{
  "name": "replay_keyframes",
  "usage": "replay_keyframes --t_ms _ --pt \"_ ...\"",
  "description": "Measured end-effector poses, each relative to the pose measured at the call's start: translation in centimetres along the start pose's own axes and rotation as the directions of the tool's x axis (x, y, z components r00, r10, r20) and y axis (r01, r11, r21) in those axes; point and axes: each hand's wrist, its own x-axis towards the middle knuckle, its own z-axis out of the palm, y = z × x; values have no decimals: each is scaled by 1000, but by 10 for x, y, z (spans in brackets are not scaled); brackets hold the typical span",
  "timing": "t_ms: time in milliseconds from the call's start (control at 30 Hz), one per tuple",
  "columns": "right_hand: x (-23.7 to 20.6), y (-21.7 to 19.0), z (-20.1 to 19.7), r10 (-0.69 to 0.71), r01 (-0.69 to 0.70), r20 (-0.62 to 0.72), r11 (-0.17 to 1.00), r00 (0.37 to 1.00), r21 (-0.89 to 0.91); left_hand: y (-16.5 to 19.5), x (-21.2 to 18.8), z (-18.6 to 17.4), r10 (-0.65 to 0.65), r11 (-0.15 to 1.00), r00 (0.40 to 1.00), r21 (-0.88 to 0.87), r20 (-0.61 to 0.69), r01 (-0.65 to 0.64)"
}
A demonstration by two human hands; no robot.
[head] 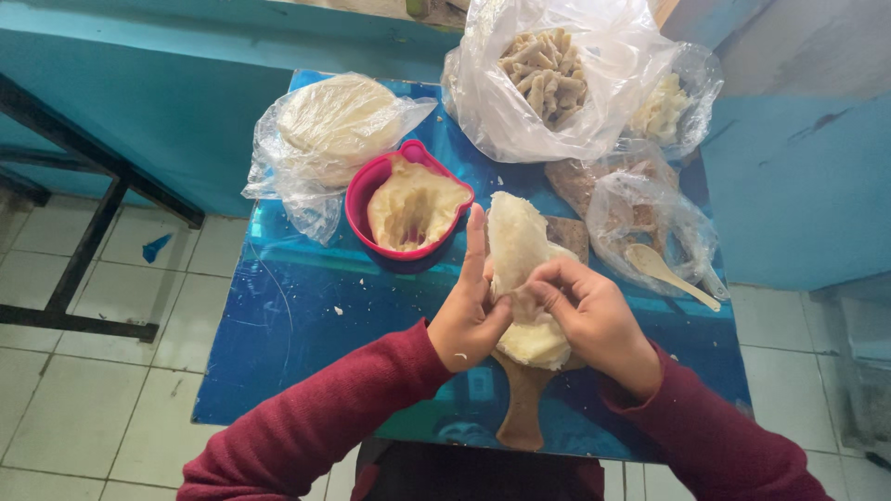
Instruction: The person peels thin dough wrapper sheets one at a time from a plastic-wrapped stack on the table, stretching and separating each sheet by hand and laying it on the wooden board. They work through the stack, setting finished wrappers aside and handling the remaining dough mass in a pink bowl.
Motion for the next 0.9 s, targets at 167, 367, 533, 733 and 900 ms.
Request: replay_keyframes --t_ms 167,367,533,733,900 --pt "3 1 12 -56 54 -203 998 978 -14 5 1 1 -28 998 999 -54 -32 27" --pt "5 7 30 -446 313 -263 850 855 -424 0 -1 4 -226 947 969 209 -101 243" --pt "26 10 6 -473 452 20 828 881 -332 -2 -2 2 42 992 998 119 -53 -35" --pt "27 4 -8 -564 573 126 763 816 -300 2 7 3 -53 981 998 -190 -32 46" --pt "21 -2 -2 -542 496 -37 793 840 -355 7 6 2 -178 963 983 198 -52 185"
